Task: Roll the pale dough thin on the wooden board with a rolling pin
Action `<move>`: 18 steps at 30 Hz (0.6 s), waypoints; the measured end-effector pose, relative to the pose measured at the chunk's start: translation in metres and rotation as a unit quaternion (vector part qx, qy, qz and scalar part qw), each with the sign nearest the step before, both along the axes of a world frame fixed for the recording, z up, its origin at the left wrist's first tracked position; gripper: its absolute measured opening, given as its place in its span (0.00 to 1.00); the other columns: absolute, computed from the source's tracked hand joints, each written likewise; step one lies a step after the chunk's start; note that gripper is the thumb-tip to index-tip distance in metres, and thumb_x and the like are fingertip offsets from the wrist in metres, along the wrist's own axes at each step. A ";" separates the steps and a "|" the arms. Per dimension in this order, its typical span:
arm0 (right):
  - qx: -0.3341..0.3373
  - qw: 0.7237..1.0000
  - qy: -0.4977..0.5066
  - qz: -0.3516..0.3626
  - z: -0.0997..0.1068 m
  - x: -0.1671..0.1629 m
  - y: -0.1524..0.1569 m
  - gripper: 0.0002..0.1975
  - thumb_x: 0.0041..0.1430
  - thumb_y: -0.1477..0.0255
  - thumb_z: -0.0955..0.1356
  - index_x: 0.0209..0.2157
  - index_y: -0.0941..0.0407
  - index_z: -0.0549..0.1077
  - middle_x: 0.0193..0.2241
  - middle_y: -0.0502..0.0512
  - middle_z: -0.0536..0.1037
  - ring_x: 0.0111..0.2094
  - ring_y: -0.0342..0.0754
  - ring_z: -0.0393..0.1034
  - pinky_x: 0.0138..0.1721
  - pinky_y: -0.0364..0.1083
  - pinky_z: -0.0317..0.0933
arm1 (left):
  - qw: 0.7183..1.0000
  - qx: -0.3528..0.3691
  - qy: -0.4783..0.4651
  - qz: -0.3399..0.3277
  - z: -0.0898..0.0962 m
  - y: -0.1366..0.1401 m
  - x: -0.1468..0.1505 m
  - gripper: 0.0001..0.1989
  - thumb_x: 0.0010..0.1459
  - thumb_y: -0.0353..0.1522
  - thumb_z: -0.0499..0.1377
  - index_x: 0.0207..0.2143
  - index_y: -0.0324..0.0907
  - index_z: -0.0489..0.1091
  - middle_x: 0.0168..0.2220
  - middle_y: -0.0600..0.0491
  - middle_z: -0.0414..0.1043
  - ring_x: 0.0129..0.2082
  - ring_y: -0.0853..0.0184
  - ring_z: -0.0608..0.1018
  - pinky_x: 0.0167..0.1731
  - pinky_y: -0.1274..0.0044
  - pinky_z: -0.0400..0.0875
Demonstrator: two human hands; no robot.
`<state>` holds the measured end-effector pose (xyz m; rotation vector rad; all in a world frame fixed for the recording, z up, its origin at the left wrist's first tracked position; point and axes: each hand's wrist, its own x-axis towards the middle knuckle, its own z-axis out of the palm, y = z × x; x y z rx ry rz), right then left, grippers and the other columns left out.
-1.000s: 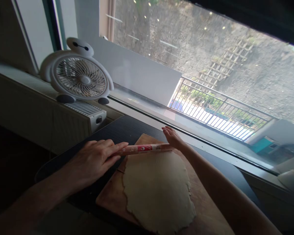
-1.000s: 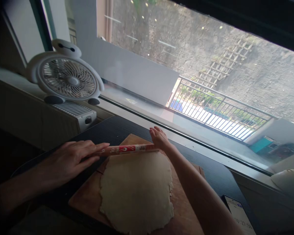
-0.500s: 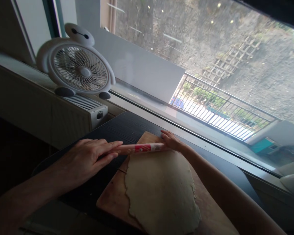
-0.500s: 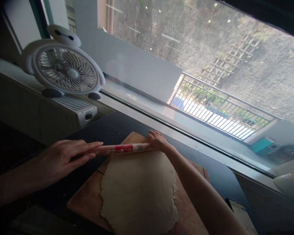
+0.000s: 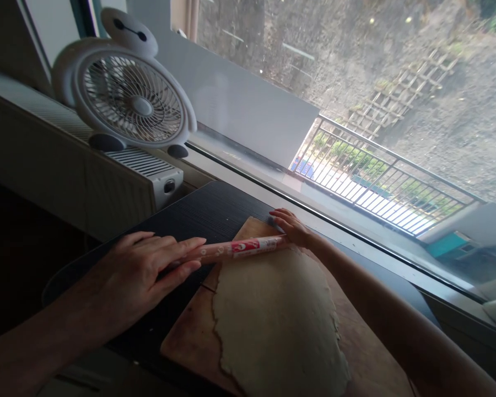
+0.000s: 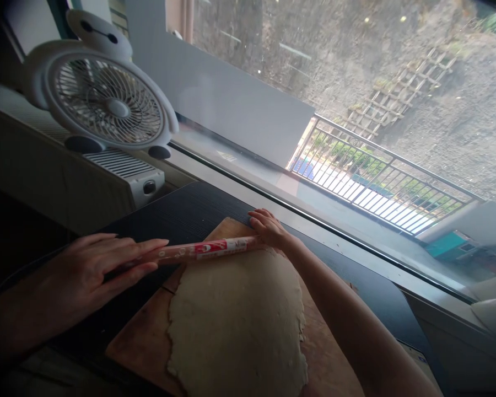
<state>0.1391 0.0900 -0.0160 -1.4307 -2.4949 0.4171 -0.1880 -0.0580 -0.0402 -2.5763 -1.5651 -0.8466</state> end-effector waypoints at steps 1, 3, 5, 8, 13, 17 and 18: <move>0.000 1.000 0.001 0.000 0.000 0.000 -0.001 0.26 0.65 0.61 0.53 0.57 0.59 0.64 0.60 0.60 0.60 0.63 0.53 0.48 0.62 0.55 0.41 | 1.000 0.003 0.004 0.003 0.000 0.000 0.000 0.20 0.61 0.45 0.49 0.54 0.55 0.63 0.40 0.58 0.75 0.38 0.62 0.74 0.48 0.65 0.61; -0.004 1.000 -0.001 0.011 0.000 0.007 -0.013 0.26 0.66 0.61 0.52 0.57 0.59 0.64 0.59 0.59 0.62 0.63 0.52 0.47 0.63 0.54 0.41 | 1.000 0.011 0.012 0.002 0.000 0.000 0.002 0.21 0.60 0.44 0.49 0.55 0.56 0.62 0.40 0.58 0.74 0.39 0.62 0.74 0.50 0.63 0.59; -0.011 1.000 0.001 0.029 0.000 0.020 -0.035 0.27 0.67 0.61 0.51 0.57 0.58 0.64 0.59 0.56 0.62 0.64 0.50 0.45 0.63 0.53 0.41 | 1.000 0.025 0.016 -0.002 -0.002 -0.001 0.004 0.22 0.60 0.44 0.49 0.57 0.58 0.59 0.40 0.58 0.74 0.40 0.61 0.74 0.51 0.61 0.57; -0.022 0.999 0.002 0.043 0.001 0.032 -0.049 0.26 0.67 0.61 0.49 0.59 0.55 0.63 0.61 0.52 0.59 0.65 0.50 0.39 0.63 0.54 0.40 | 0.999 0.034 0.018 -0.010 -0.002 -0.002 0.007 0.22 0.60 0.44 0.48 0.57 0.59 0.58 0.40 0.58 0.74 0.41 0.60 0.74 0.53 0.60 0.54; -0.023 1.000 -0.010 -0.018 -0.002 0.015 -0.006 0.27 0.66 0.62 0.51 0.55 0.60 0.67 0.63 0.58 0.55 0.65 0.55 0.40 0.63 0.57 0.39 | 0.999 0.019 0.028 0.000 0.003 0.005 0.008 0.19 0.61 0.43 0.49 0.53 0.55 0.64 0.41 0.57 0.75 0.40 0.61 0.74 0.52 0.62 0.56; 0.004 1.000 0.003 -0.014 -0.005 0.017 -0.028 0.27 0.67 0.61 0.50 0.57 0.58 0.65 0.63 0.56 0.54 0.65 0.52 0.38 0.63 0.56 0.39 | 0.999 0.030 0.037 0.016 0.002 0.003 0.010 0.20 0.60 0.42 0.51 0.54 0.52 0.64 0.39 0.55 0.74 0.39 0.61 0.74 0.50 0.63 0.57; 0.014 1.000 0.006 -0.006 -0.004 0.023 -0.046 0.27 0.67 0.60 0.50 0.58 0.56 0.64 0.63 0.54 0.54 0.65 0.51 0.37 0.63 0.56 0.38 | 0.999 0.034 0.041 0.013 0.002 0.000 0.011 0.20 0.59 0.41 0.53 0.54 0.52 0.63 0.39 0.55 0.73 0.39 0.61 0.73 0.50 0.63 0.57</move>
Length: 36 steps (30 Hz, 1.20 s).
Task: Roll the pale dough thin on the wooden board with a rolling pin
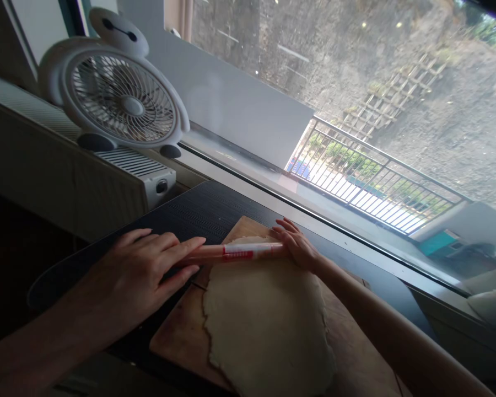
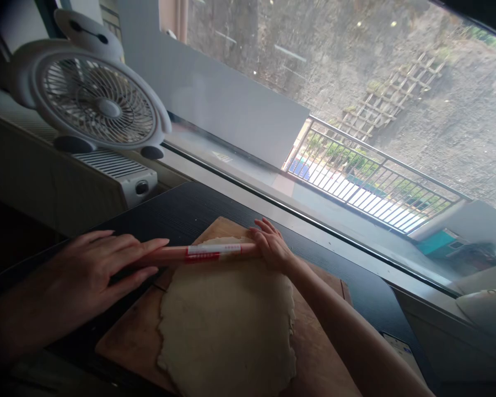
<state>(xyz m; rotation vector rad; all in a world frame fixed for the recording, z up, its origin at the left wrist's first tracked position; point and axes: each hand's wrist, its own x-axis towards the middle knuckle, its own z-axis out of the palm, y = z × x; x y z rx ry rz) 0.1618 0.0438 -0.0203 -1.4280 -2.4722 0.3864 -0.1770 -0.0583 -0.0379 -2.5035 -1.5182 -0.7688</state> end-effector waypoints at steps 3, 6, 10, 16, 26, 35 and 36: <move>0.023 1.000 0.002 0.021 0.009 0.021 -0.056 0.25 0.67 0.58 0.51 0.61 0.51 0.58 0.64 0.50 0.52 0.66 0.52 0.34 0.63 0.59 0.37 | 0.999 0.002 0.022 -0.030 0.006 -0.010 0.007 0.21 0.57 0.36 0.55 0.54 0.53 0.63 0.37 0.55 0.72 0.38 0.62 0.72 0.50 0.64 0.57; 0.048 0.999 0.025 -0.007 0.025 0.035 -0.074 0.25 0.67 0.57 0.52 0.57 0.49 0.65 0.64 0.49 0.52 0.65 0.53 0.37 0.62 0.60 0.40 | 0.997 -0.013 0.044 -0.070 0.022 -0.012 0.024 0.19 0.58 0.33 0.54 0.52 0.55 0.65 0.35 0.56 0.70 0.37 0.63 0.71 0.46 0.67 0.58; 0.092 0.989 0.034 -0.114 0.036 0.035 -0.037 0.28 0.66 0.56 0.48 0.57 0.52 0.64 0.62 0.53 0.57 0.64 0.52 0.43 0.61 0.57 0.44 | 0.996 -0.041 0.047 -0.068 0.042 0.008 0.055 0.18 0.59 0.37 0.53 0.52 0.54 0.66 0.35 0.55 0.70 0.37 0.63 0.71 0.40 0.70 0.60; 0.034 0.985 -0.018 -0.166 0.019 0.022 0.001 0.25 0.66 0.60 0.51 0.57 0.52 0.64 0.59 0.56 0.63 0.62 0.53 0.50 0.59 0.55 0.47 | 0.993 -0.090 0.080 0.003 0.040 0.039 0.066 0.19 0.57 0.36 0.50 0.51 0.51 0.67 0.39 0.51 0.71 0.41 0.60 0.72 0.42 0.69 0.60; -0.010 0.992 -0.022 -0.125 0.011 0.038 -0.064 0.28 0.66 0.57 0.49 0.59 0.56 0.61 0.63 0.57 0.56 0.65 0.52 0.41 0.62 0.56 0.41 | 0.994 -0.040 0.099 -0.010 0.027 0.018 0.068 0.21 0.59 0.33 0.47 0.54 0.49 0.64 0.41 0.50 0.71 0.44 0.58 0.71 0.52 0.60 0.52; 0.057 0.982 -0.006 -0.180 -0.006 0.028 -0.105 0.28 0.66 0.59 0.50 0.62 0.58 0.56 0.64 0.58 0.51 0.65 0.52 0.38 0.63 0.56 0.41 | 0.997 -0.009 0.075 -0.032 0.023 0.018 0.072 0.19 0.59 0.34 0.48 0.52 0.51 0.67 0.40 0.50 0.71 0.43 0.58 0.71 0.53 0.60 0.49; 0.071 0.981 -0.001 -0.182 -0.009 0.030 -0.118 0.29 0.66 0.59 0.51 0.63 0.59 0.53 0.65 0.58 0.47 0.65 0.52 0.38 0.63 0.55 0.40 | 0.997 -0.006 0.069 -0.036 0.023 0.017 0.072 0.19 0.59 0.33 0.48 0.51 0.52 0.67 0.41 0.50 0.71 0.43 0.58 0.71 0.53 0.60 0.49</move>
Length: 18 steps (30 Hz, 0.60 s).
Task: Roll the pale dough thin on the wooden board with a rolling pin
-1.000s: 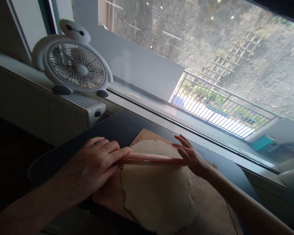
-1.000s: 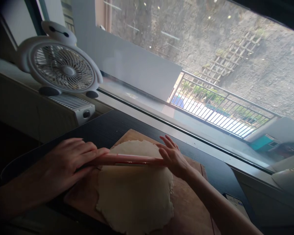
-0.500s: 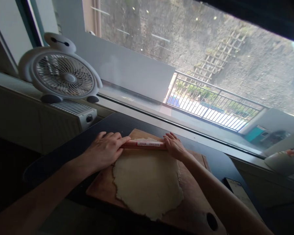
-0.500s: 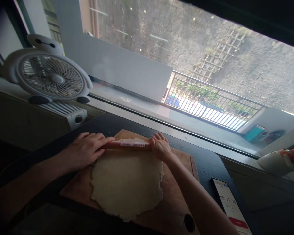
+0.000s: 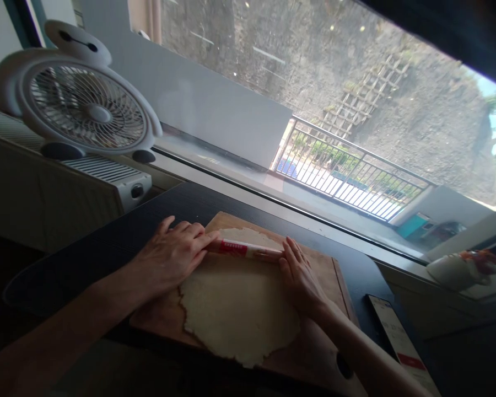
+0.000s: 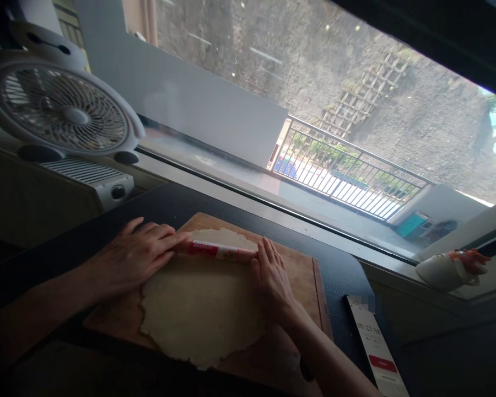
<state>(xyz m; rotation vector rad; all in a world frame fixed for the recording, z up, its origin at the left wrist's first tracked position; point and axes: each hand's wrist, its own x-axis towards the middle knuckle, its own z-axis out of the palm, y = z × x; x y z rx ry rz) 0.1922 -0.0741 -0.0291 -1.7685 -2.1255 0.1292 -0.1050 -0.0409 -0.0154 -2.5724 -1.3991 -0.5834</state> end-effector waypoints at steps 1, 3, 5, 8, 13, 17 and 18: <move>0.008 1.000 0.002 -0.001 -0.001 0.003 -0.008 0.29 0.66 0.59 0.51 0.63 0.58 0.52 0.65 0.58 0.46 0.65 0.51 0.37 0.63 0.55 0.39 | 1.000 -0.001 -0.002 -0.002 0.000 0.000 0.000 0.19 0.59 0.32 0.48 0.51 0.52 0.68 0.41 0.50 0.71 0.43 0.59 0.71 0.53 0.61 0.50; -0.019 1.000 0.008 0.000 0.004 0.007 -0.007 0.29 0.66 0.57 0.50 0.61 0.57 0.58 0.64 0.58 0.52 0.65 0.52 0.40 0.63 0.56 0.40 | 1.000 -0.013 0.003 -0.010 0.002 0.001 0.003 0.19 0.59 0.32 0.48 0.51 0.51 0.68 0.41 0.50 0.71 0.42 0.59 0.71 0.51 0.63 0.52; -0.057 0.998 0.018 -0.009 0.017 0.012 0.014 0.30 0.66 0.56 0.47 0.56 0.56 0.66 0.61 0.58 0.59 0.64 0.53 0.44 0.61 0.58 0.43 | 0.999 -0.030 0.013 -0.032 0.007 0.002 0.009 0.18 0.60 0.34 0.48 0.50 0.50 0.67 0.40 0.51 0.72 0.41 0.60 0.71 0.48 0.65 0.55; -0.050 0.997 0.024 -0.044 0.034 0.016 0.055 0.32 0.65 0.55 0.46 0.54 0.56 0.67 0.62 0.59 0.56 0.64 0.55 0.42 0.60 0.59 0.42 | 0.996 -0.042 0.025 -0.079 0.018 0.002 0.023 0.16 0.62 0.34 0.47 0.50 0.51 0.67 0.41 0.52 0.71 0.42 0.62 0.71 0.46 0.68 0.56; -0.051 0.997 0.013 -0.055 0.033 0.010 0.074 0.29 0.66 0.57 0.47 0.56 0.55 0.64 0.62 0.61 0.56 0.63 0.55 0.45 0.59 0.60 0.44 | 0.996 -0.042 0.029 -0.067 0.022 0.008 0.038 0.18 0.64 0.33 0.44 0.52 0.48 0.66 0.42 0.50 0.71 0.42 0.62 0.70 0.42 0.69 0.57; -0.075 0.996 -0.001 -0.049 0.023 0.003 0.040 0.28 0.66 0.56 0.48 0.58 0.52 0.62 0.62 0.58 0.57 0.64 0.56 0.44 0.59 0.60 0.44 | 0.997 -0.038 0.025 -0.065 0.012 0.014 0.037 0.19 0.63 0.34 0.44 0.53 0.50 0.66 0.45 0.50 0.71 0.45 0.61 0.70 0.45 0.66 0.56; -0.085 0.996 -0.006 -0.040 0.021 0.003 0.030 0.28 0.65 0.55 0.48 0.58 0.51 0.61 0.62 0.57 0.57 0.64 0.56 0.43 0.59 0.61 0.43 | 0.997 -0.039 0.023 -0.065 0.010 0.014 0.036 0.18 0.63 0.35 0.45 0.52 0.51 0.66 0.46 0.50 0.71 0.46 0.60 0.70 0.47 0.65 0.55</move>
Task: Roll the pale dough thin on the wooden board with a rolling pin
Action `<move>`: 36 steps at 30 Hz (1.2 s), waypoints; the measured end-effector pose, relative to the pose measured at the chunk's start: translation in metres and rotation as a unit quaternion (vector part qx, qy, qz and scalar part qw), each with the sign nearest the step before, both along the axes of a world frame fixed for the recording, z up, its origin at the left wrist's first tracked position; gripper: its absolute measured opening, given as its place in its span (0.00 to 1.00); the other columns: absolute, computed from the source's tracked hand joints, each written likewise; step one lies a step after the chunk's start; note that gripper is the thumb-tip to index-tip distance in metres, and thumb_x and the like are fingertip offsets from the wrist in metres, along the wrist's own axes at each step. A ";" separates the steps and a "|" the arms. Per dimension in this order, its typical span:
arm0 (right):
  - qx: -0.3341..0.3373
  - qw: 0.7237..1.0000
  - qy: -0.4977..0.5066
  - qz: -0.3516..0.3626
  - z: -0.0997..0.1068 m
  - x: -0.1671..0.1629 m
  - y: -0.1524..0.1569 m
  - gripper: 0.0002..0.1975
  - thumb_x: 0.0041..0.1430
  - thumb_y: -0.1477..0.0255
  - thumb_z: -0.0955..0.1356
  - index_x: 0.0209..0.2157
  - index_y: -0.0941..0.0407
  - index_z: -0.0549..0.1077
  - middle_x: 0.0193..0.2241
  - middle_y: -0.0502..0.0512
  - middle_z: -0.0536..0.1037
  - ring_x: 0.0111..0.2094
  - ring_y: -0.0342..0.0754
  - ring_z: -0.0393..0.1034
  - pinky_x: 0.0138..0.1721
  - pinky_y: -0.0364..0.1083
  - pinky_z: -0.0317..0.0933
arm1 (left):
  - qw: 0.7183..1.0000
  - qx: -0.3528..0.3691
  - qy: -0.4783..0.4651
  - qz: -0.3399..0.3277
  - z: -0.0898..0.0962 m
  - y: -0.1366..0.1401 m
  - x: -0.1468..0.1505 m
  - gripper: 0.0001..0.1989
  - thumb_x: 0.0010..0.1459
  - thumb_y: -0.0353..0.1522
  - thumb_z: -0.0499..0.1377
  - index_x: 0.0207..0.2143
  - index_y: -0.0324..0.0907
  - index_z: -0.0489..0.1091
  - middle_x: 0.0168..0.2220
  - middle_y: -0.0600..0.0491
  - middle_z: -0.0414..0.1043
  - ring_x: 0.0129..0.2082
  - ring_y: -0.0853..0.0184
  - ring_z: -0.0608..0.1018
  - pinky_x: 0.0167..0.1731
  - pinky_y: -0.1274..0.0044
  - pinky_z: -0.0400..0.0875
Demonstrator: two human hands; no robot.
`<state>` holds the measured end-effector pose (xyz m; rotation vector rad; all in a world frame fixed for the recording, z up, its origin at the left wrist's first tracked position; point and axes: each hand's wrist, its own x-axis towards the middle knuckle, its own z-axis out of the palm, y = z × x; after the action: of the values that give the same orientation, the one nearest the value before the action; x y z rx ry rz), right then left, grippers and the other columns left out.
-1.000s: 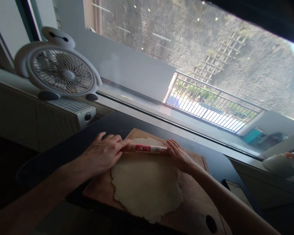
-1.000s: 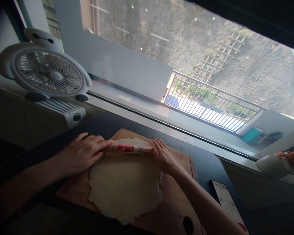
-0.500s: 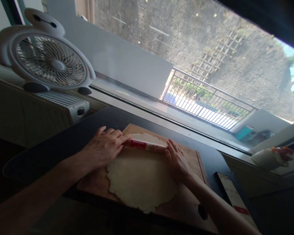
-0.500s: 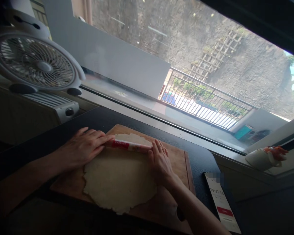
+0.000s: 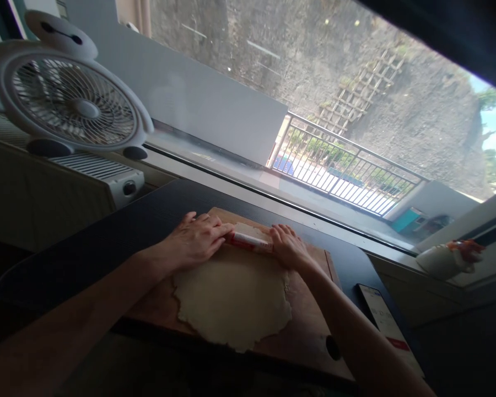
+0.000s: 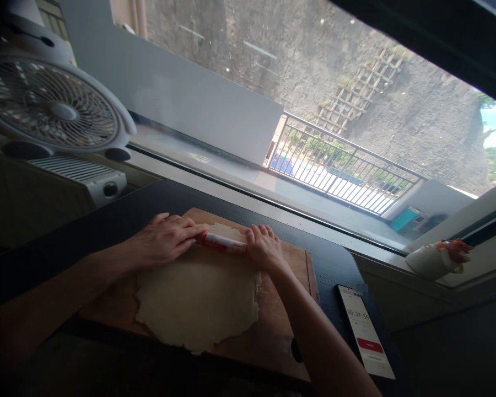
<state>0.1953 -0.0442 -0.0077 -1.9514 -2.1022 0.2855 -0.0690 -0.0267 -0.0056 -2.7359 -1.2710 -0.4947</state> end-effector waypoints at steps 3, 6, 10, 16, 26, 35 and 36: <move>-0.039 0.998 -0.008 0.043 0.001 0.003 -0.014 0.29 0.65 0.54 0.47 0.60 0.49 0.59 0.63 0.54 0.55 0.65 0.56 0.41 0.60 0.62 0.41 | 1.000 0.000 -0.007 -0.009 -0.003 -0.002 0.001 0.18 0.63 0.37 0.46 0.51 0.52 0.67 0.47 0.50 0.71 0.48 0.59 0.70 0.52 0.61 0.51; -0.050 0.997 -0.031 0.047 0.008 0.007 0.003 0.27 0.65 0.55 0.51 0.60 0.50 0.59 0.63 0.55 0.54 0.65 0.58 0.40 0.60 0.63 0.41 | 1.000 0.013 -0.016 -0.003 0.000 -0.004 0.006 0.19 0.65 0.36 0.43 0.53 0.49 0.66 0.47 0.50 0.72 0.49 0.61 0.69 0.54 0.62 0.48; -0.030 0.998 -0.046 0.027 0.011 0.003 0.014 0.28 0.63 0.55 0.56 0.60 0.53 0.59 0.63 0.59 0.53 0.64 0.61 0.40 0.59 0.64 0.42 | 0.999 0.025 -0.023 0.009 0.003 -0.005 0.010 0.19 0.65 0.35 0.42 0.53 0.48 0.66 0.45 0.51 0.72 0.48 0.62 0.70 0.54 0.63 0.48; 0.032 0.998 -0.034 0.045 -0.006 -0.011 -0.057 0.29 0.64 0.54 0.49 0.62 0.49 0.55 0.63 0.50 0.54 0.66 0.55 0.35 0.62 0.59 0.36 | 0.999 0.026 -0.022 -0.029 -0.006 -0.011 0.009 0.19 0.64 0.35 0.45 0.54 0.49 0.66 0.50 0.51 0.70 0.51 0.59 0.68 0.55 0.61 0.47; -0.020 0.999 -0.017 -0.028 0.008 -0.011 -0.024 0.34 0.65 0.53 0.45 0.64 0.57 0.52 0.64 0.57 0.50 0.65 0.56 0.37 0.61 0.59 0.38 | 0.999 0.040 -0.006 -0.024 -0.006 -0.005 0.021 0.19 0.65 0.35 0.44 0.54 0.47 0.65 0.47 0.50 0.71 0.48 0.59 0.69 0.53 0.60 0.50; 0.016 0.999 -0.011 -0.026 0.004 -0.006 -0.012 0.31 0.66 0.57 0.46 0.64 0.57 0.48 0.65 0.56 0.48 0.65 0.54 0.35 0.61 0.57 0.35 | 0.998 0.064 -0.020 -0.002 -0.016 0.009 0.035 0.19 0.65 0.38 0.43 0.52 0.45 0.67 0.43 0.50 0.72 0.46 0.60 0.70 0.53 0.62 0.50; 0.012 0.999 0.001 -0.038 0.008 -0.002 0.003 0.31 0.66 0.57 0.46 0.64 0.58 0.48 0.65 0.59 0.48 0.65 0.56 0.37 0.60 0.58 0.37 | 0.996 0.077 -0.022 0.025 -0.013 0.014 0.040 0.19 0.65 0.38 0.43 0.50 0.43 0.68 0.42 0.49 0.72 0.45 0.59 0.70 0.53 0.61 0.51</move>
<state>0.1932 -0.0408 0.0005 -2.0106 -2.0138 0.2460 -0.0285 -0.0128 -0.0188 -2.5747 -1.2505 -0.6233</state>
